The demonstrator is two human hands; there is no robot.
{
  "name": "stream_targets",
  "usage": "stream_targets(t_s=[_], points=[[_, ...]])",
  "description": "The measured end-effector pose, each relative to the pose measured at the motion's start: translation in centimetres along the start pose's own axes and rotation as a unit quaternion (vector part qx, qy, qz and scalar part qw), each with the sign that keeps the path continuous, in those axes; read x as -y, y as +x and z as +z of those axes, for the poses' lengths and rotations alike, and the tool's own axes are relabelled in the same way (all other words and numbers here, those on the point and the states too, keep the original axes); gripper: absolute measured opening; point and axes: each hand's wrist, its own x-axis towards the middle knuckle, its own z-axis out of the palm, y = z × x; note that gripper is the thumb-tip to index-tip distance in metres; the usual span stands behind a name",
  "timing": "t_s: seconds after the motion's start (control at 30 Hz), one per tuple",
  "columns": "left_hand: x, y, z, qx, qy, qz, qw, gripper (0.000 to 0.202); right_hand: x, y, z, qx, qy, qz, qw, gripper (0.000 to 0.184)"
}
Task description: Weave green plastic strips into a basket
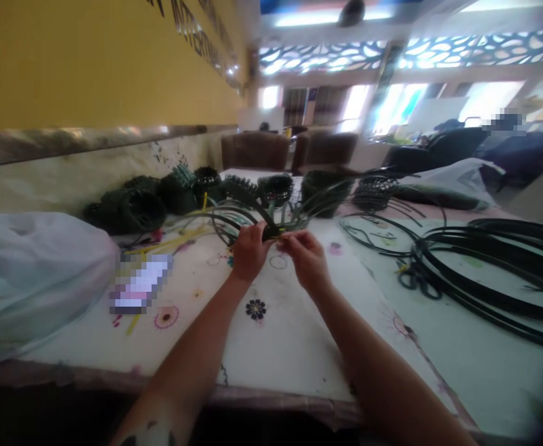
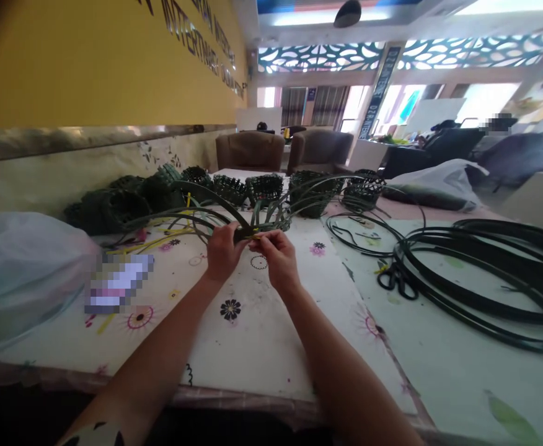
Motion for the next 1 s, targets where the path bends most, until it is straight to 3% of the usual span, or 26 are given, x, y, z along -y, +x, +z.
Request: stream_targets(t_s=[0.2,0.33,0.77,1.0], points=[[0.2,0.1,0.0,-0.031,-0.023,0.003,0.999,0.044,-0.1,-0.1,-0.2,0.014,0.015,0.014,1.000,0.025],[0.1,0.3,-0.2,-0.012,-0.018,0.024,0.999,0.023,-0.2,-0.1,-0.2,0.022,0.037,0.009,0.999,0.026],[-1.4,0.3,-0.8,0.046,-0.115,0.012,0.992,0.013,-1.0,1.0,-1.8,0.014,0.008,-0.029,0.999,0.026],[-1.9,-0.3,-0.5,0.053,-0.087,-0.070,0.992,0.020,-1.3,0.8,-2.1,0.021,-0.080,-0.014,0.996,0.021]])
